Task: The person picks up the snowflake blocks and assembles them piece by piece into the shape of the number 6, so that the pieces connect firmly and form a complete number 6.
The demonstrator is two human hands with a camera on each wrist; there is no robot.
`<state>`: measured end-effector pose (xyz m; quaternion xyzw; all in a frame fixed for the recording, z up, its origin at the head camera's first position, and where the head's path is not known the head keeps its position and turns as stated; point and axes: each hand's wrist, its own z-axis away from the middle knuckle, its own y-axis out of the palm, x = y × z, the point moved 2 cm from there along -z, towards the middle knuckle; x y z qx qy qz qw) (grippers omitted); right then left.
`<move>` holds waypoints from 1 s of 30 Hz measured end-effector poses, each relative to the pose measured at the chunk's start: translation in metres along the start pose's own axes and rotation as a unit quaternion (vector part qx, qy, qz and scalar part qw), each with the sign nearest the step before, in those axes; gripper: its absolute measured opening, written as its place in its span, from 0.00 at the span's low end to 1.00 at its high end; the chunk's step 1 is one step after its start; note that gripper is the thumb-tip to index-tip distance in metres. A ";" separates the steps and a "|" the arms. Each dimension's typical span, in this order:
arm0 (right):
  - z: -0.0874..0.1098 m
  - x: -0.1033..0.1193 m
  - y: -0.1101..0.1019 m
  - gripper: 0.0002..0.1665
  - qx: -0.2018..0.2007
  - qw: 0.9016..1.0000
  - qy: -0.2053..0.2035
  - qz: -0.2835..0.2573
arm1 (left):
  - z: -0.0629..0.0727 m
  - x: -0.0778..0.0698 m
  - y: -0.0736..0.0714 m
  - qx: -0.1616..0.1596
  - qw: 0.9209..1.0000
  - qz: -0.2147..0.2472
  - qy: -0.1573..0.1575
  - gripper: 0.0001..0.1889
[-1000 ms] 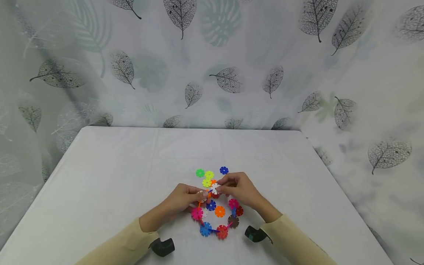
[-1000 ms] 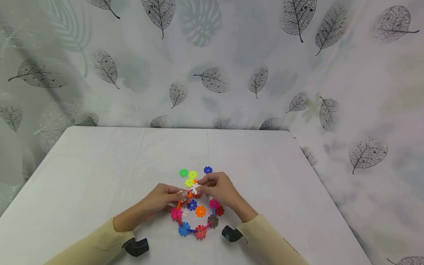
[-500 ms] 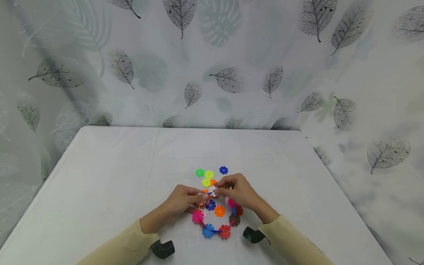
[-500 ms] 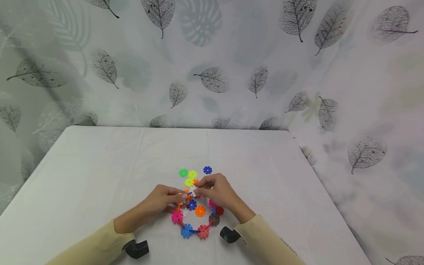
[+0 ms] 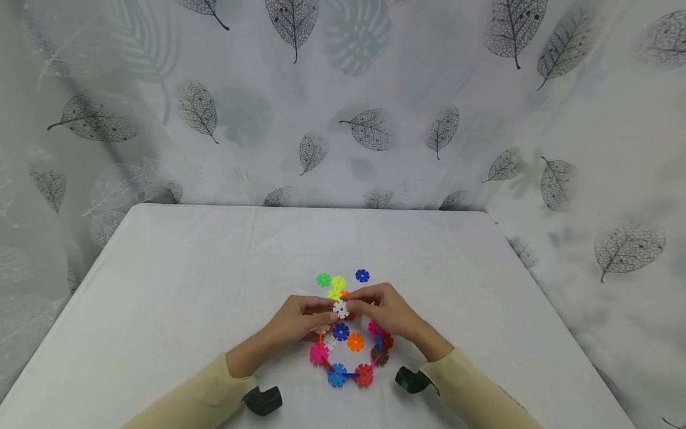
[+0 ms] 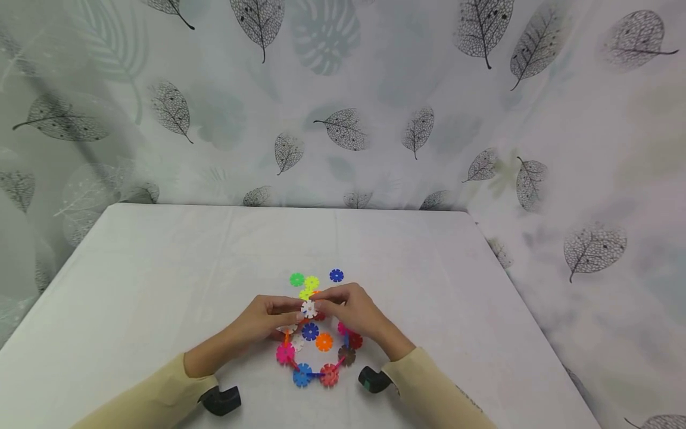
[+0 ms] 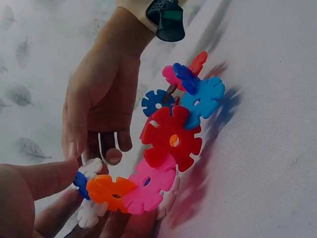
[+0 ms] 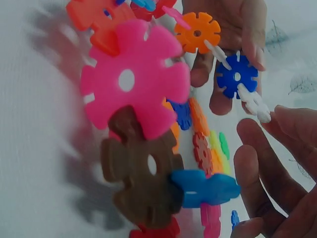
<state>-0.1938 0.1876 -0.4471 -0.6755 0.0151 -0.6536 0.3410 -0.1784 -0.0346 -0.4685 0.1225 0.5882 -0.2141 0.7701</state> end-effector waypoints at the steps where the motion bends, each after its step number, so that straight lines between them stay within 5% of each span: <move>1: -0.001 0.000 -0.001 0.16 -0.002 1.000 -0.001 0.002 | 0.000 0.000 0.000 -0.001 1.000 0.000 0.002 0.25; 9: -0.008 -0.013 -0.013 0.18 -0.072 0.997 0.019 0.019 | 0.000 0.001 -0.001 -0.007 1.000 -0.001 0.001 0.25; 17: -0.017 -0.030 -0.027 0.15 -0.174 0.982 0.078 0.005 | 0.002 0.001 0.000 -0.011 1.000 0.018 -0.010 0.21; 30: -0.029 -0.037 -0.032 0.20 -0.208 0.971 0.116 0.017 | 0.003 0.002 0.000 -0.004 0.999 0.050 -0.012 0.22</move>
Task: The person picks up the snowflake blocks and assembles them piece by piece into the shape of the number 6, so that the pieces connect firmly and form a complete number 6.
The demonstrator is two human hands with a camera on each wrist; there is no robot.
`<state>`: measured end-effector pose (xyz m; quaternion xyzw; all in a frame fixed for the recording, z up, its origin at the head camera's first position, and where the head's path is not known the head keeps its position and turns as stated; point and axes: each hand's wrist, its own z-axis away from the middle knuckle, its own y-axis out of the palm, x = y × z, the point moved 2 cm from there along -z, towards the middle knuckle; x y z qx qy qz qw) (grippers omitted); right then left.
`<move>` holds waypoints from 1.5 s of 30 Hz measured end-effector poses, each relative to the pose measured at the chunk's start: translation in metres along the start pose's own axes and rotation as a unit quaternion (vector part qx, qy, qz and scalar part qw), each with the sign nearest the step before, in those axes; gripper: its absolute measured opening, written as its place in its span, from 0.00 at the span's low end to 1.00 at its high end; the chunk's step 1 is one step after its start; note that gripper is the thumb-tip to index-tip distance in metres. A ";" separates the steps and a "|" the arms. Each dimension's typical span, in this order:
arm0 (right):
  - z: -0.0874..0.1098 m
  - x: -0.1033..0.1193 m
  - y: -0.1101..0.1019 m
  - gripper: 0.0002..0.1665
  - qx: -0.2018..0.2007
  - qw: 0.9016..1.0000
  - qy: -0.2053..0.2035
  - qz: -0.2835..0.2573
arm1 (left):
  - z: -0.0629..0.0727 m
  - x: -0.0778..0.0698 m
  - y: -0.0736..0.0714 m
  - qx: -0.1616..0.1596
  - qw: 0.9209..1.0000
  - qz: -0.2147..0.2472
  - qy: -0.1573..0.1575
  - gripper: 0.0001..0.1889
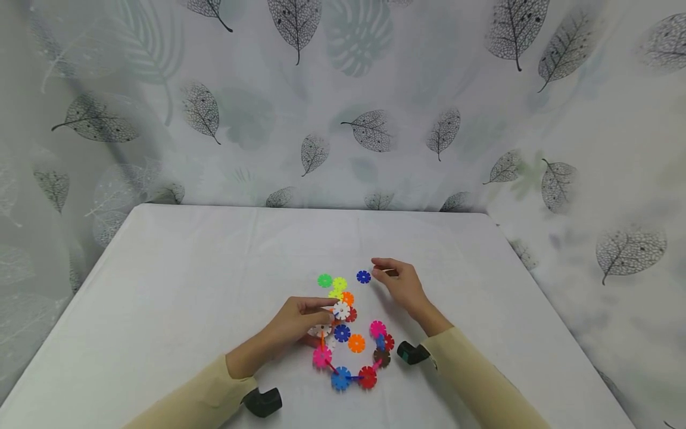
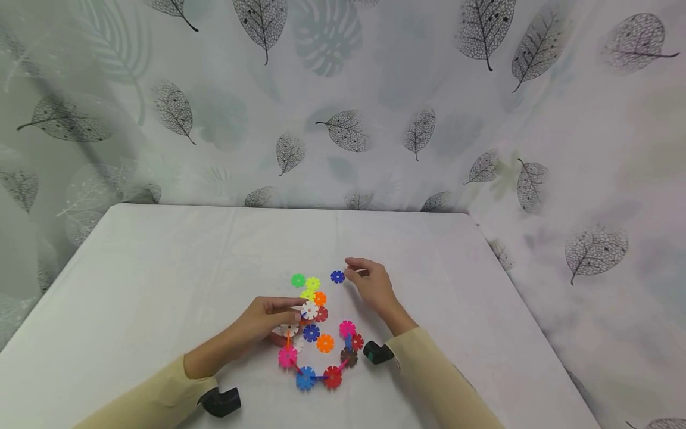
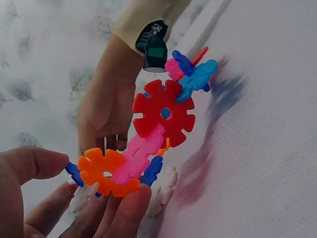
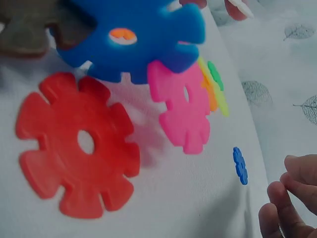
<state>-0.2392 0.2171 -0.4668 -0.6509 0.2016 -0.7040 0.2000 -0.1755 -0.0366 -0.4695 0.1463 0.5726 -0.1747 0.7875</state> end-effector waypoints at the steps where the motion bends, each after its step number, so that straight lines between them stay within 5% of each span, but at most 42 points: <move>1: -0.001 -0.001 0.000 0.19 0.002 1.000 0.001 0.003 | 0.000 0.000 0.000 0.002 1.000 0.000 0.001 0.22; 23: -0.010 -0.001 0.009 0.20 0.017 0.991 0.003 0.133 | 0.001 0.003 -0.002 0.008 1.000 0.011 0.003 0.23; 30: -0.011 0.002 0.010 0.19 0.016 0.983 -0.032 0.180 | 0.001 0.004 -0.001 0.012 1.000 0.013 -0.003 0.24; 45: -0.007 0.006 0.008 0.17 0.023 0.988 -0.018 0.150 | 0.001 0.003 -0.001 0.017 1.000 0.015 -0.006 0.24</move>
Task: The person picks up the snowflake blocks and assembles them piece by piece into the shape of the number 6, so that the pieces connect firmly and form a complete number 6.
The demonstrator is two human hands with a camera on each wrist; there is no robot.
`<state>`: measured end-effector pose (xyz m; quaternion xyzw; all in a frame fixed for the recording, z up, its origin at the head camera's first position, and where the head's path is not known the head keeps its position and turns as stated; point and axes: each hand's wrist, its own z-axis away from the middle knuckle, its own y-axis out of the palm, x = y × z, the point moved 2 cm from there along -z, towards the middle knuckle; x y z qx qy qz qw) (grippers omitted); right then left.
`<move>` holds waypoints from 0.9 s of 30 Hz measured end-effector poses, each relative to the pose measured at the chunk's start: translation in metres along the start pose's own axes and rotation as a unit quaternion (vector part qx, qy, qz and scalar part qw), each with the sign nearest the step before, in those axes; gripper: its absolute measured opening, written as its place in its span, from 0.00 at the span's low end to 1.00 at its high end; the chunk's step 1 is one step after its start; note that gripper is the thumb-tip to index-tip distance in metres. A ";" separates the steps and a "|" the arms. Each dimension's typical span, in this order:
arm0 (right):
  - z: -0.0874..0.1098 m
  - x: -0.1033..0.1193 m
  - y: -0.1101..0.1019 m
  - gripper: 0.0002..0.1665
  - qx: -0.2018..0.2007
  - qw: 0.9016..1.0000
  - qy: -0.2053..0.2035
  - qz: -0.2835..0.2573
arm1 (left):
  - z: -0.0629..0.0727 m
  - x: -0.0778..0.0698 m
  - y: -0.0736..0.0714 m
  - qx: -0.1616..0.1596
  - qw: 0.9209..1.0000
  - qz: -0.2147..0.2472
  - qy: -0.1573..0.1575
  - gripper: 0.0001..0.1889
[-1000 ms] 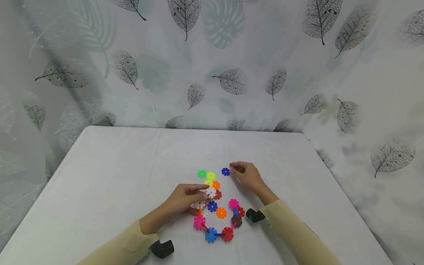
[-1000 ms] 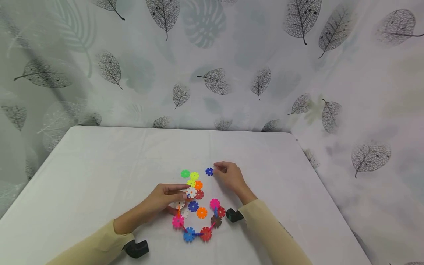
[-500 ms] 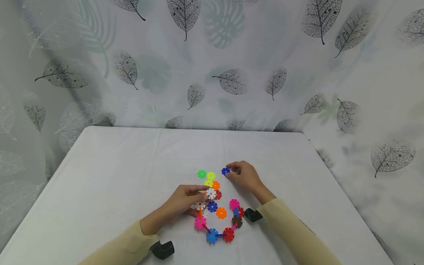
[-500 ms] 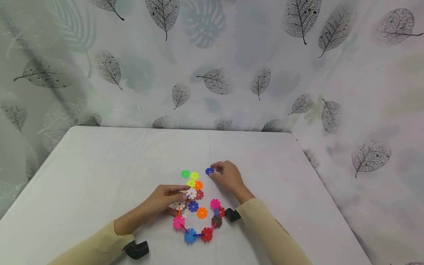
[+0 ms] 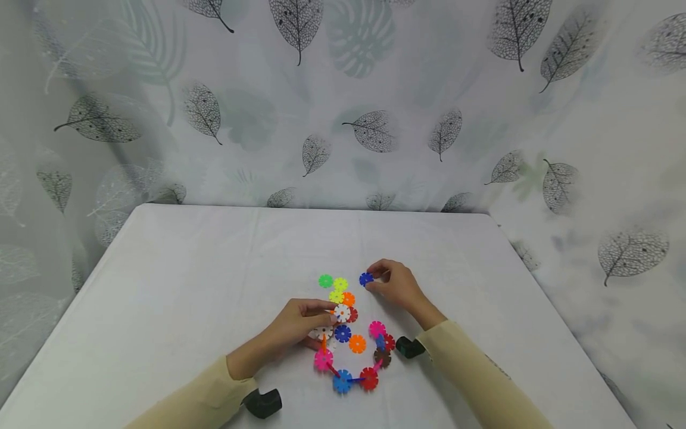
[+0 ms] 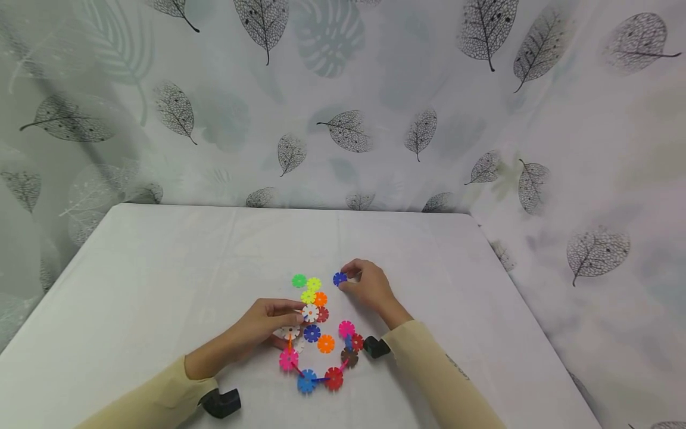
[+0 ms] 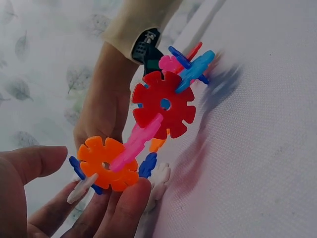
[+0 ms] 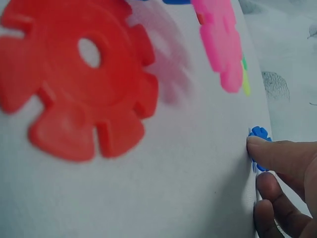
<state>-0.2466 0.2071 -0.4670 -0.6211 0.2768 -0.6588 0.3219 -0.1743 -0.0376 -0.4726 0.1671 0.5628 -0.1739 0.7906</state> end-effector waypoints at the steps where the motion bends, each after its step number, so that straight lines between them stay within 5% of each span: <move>1: 0.000 0.000 0.000 0.17 -0.001 1.000 -0.003 -0.007 | 0.000 0.000 0.000 0.000 1.000 -0.002 0.001 0.24; 9: 0.004 -0.002 -0.002 0.15 0.002 0.999 -0.017 -0.040 | 0.001 0.000 0.001 -0.001 1.000 -0.019 0.004 0.26; 27: 0.032 0.005 -0.006 0.08 0.090 0.990 -0.094 -0.047 | -0.001 0.000 0.000 -0.003 1.000 -0.012 0.007 0.25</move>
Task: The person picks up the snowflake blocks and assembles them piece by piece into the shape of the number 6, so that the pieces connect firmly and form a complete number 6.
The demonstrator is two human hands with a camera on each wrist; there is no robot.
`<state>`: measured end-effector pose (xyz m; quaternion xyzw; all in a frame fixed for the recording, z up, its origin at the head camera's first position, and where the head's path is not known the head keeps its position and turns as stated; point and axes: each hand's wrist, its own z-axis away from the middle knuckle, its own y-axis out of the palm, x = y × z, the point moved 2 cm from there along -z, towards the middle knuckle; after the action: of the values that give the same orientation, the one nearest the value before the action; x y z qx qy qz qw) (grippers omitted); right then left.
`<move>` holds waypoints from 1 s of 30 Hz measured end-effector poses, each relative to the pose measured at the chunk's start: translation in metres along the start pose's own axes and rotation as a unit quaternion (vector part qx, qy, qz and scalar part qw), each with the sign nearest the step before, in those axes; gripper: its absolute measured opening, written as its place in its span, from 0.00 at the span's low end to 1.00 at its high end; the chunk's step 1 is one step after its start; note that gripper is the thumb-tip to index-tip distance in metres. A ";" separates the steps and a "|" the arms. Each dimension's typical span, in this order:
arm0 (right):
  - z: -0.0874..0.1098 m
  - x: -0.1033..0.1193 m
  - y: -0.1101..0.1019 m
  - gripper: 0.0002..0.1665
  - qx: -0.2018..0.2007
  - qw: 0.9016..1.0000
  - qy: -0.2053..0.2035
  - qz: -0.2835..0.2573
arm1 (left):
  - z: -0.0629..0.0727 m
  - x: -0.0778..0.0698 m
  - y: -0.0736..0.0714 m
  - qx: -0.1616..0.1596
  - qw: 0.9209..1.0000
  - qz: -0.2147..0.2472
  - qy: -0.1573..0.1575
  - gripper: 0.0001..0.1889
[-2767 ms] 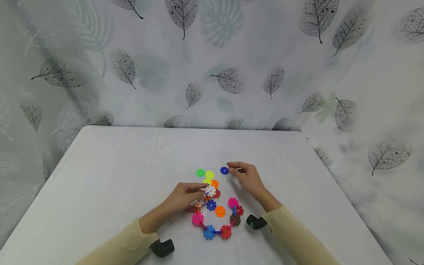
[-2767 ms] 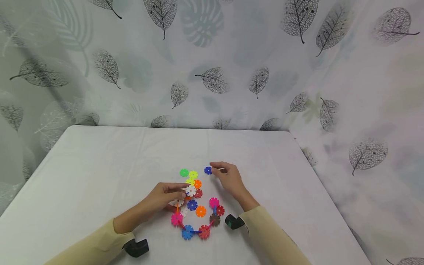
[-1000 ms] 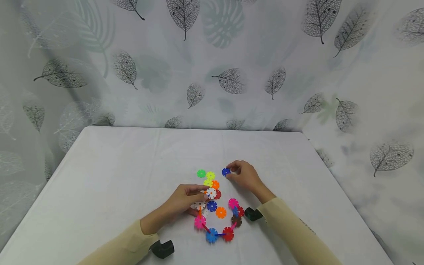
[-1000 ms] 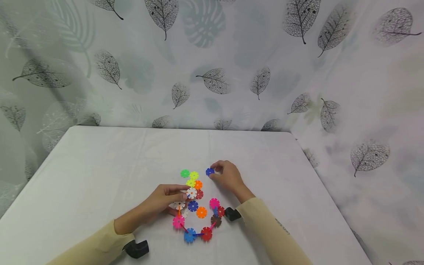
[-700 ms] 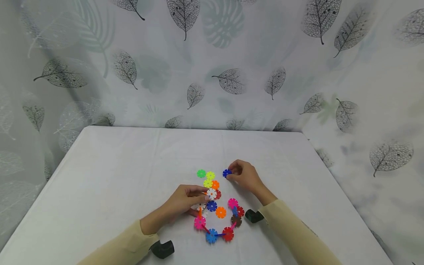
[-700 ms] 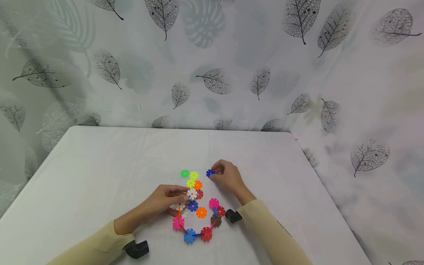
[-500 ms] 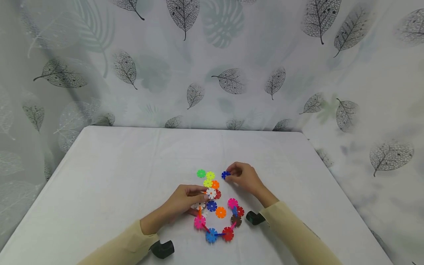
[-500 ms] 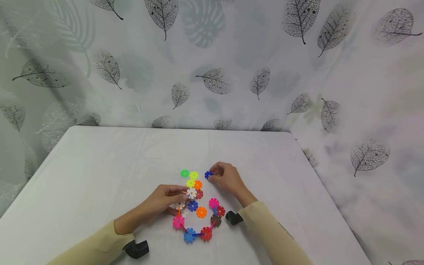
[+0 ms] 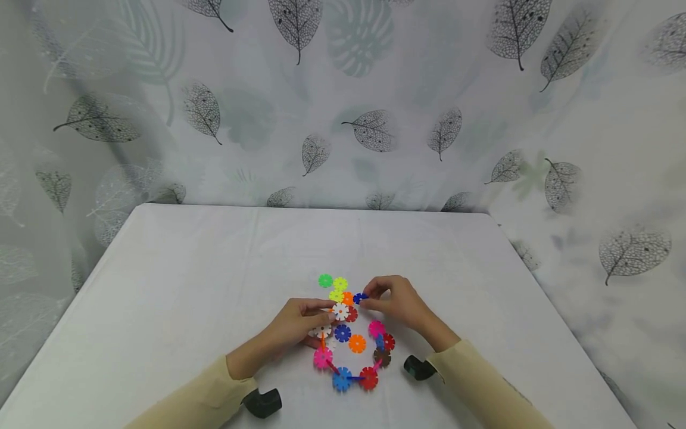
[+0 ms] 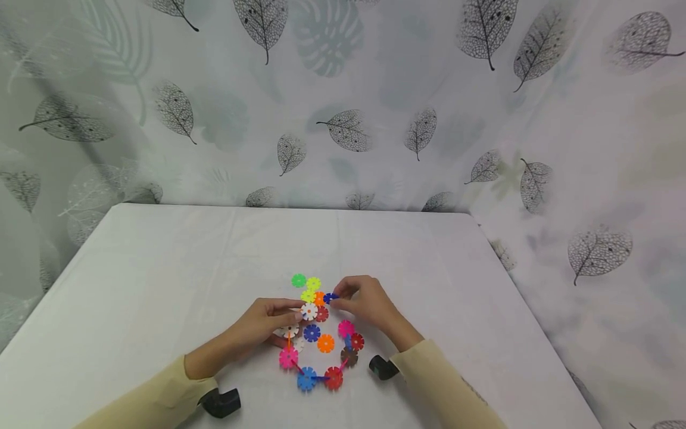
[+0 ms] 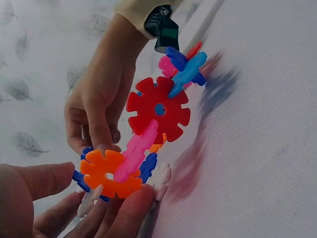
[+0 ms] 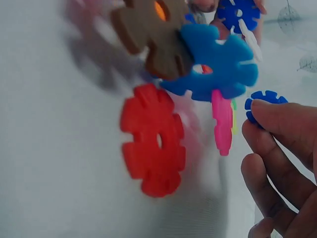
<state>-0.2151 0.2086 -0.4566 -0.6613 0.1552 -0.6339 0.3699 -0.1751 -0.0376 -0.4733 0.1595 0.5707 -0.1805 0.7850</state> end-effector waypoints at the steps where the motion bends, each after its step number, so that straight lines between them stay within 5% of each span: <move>1: 0.002 0.001 0.001 0.08 0.006 1.000 -0.008 0.003 | 0.000 0.000 0.000 0.000 1.000 -0.001 0.000 0.25; 19: 0.017 0.010 0.008 0.08 0.035 0.997 -0.064 0.007 | 0.001 -0.002 0.000 0.006 1.000 0.000 0.001 0.24; 30: 0.020 0.016 0.009 0.07 0.015 0.995 -0.092 0.022 | 0.001 -0.001 0.002 0.016 1.000 0.007 0.001 0.25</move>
<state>-0.1913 0.1973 -0.4499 -0.7075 0.1252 -0.5646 0.4063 -0.1737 -0.0366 -0.4721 0.1761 0.5673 -0.1842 0.7831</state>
